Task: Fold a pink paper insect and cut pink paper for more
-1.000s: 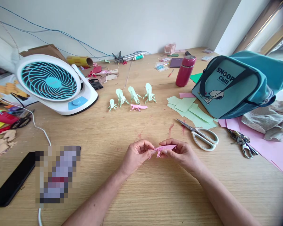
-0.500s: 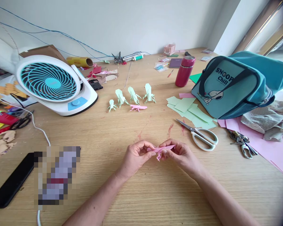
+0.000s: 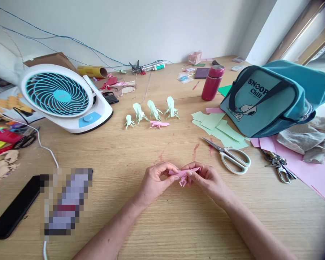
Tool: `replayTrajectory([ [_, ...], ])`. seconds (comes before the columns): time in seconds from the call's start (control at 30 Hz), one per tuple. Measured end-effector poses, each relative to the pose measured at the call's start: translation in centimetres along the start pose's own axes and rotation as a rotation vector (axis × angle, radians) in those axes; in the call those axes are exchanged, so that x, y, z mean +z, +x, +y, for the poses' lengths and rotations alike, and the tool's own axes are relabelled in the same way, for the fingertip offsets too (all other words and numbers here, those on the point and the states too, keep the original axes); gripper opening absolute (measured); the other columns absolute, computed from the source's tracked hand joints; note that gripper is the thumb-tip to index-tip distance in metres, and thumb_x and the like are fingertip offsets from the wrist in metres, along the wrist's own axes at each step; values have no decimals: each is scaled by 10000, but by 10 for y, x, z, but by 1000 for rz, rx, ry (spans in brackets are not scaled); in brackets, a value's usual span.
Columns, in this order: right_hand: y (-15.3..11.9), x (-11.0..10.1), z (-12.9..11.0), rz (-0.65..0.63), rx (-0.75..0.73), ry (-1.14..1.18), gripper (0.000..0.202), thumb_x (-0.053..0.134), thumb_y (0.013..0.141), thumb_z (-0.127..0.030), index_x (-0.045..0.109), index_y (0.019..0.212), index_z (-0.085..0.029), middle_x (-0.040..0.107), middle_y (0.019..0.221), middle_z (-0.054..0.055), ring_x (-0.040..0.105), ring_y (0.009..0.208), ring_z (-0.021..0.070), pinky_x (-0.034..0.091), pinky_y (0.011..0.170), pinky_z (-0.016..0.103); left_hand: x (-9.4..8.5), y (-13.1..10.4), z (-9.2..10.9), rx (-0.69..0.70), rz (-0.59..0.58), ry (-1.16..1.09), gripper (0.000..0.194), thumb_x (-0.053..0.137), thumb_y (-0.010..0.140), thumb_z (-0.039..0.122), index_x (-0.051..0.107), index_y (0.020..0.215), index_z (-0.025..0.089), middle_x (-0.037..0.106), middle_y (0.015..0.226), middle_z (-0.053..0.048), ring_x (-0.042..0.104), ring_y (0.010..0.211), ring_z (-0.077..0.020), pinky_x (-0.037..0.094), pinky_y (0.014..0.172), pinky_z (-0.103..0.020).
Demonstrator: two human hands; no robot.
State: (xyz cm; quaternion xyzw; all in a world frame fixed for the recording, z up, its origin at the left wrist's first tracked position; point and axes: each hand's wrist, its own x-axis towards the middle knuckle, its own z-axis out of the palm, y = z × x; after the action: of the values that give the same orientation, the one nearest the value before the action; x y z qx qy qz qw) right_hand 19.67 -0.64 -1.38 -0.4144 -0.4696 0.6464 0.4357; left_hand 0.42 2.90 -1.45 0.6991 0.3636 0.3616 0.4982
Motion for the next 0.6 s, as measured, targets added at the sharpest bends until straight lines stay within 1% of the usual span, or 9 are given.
replayTrajectory([
  [0.1,0,1,1,3,-21,-15,317,626,890,-475,652,929,-161,720,754,45,609,689,145,460,651,268,-1,-1,1,41,16,95,50,700,832,156,681,875,172,720,879,-41,678,826,-156,539,762,-253],
  [0.27,0,2,4,-5,-22,-45,297,591,921,-451,647,972,-164,725,779,45,625,715,149,466,671,272,-4,-2,4,235,12,271,105,669,852,112,697,920,187,719,924,-48,676,888,-157,534,815,-267],
  [0.33,-1,2,3,-7,-18,-50,306,584,923,-460,643,982,-165,725,787,48,632,722,156,472,679,281,-5,-2,4,277,7,301,110,655,865,118,697,934,192,718,937,-53,677,903,-162,536,827,-280],
  [0.43,-1,2,0,-20,-21,-79,309,564,934,-464,645,986,-170,724,804,52,635,739,162,478,691,287,-6,-2,4,271,5,297,102,653,869,130,693,939,192,715,940,-57,676,899,-165,543,815,-281],
  [0.6,-3,3,-2,-19,-9,-124,326,520,952,-476,637,1012,-177,715,825,52,639,770,174,489,719,293,-4,-2,5,214,-3,242,95,658,861,125,689,926,188,711,919,-53,672,866,-156,548,791,-263],
])
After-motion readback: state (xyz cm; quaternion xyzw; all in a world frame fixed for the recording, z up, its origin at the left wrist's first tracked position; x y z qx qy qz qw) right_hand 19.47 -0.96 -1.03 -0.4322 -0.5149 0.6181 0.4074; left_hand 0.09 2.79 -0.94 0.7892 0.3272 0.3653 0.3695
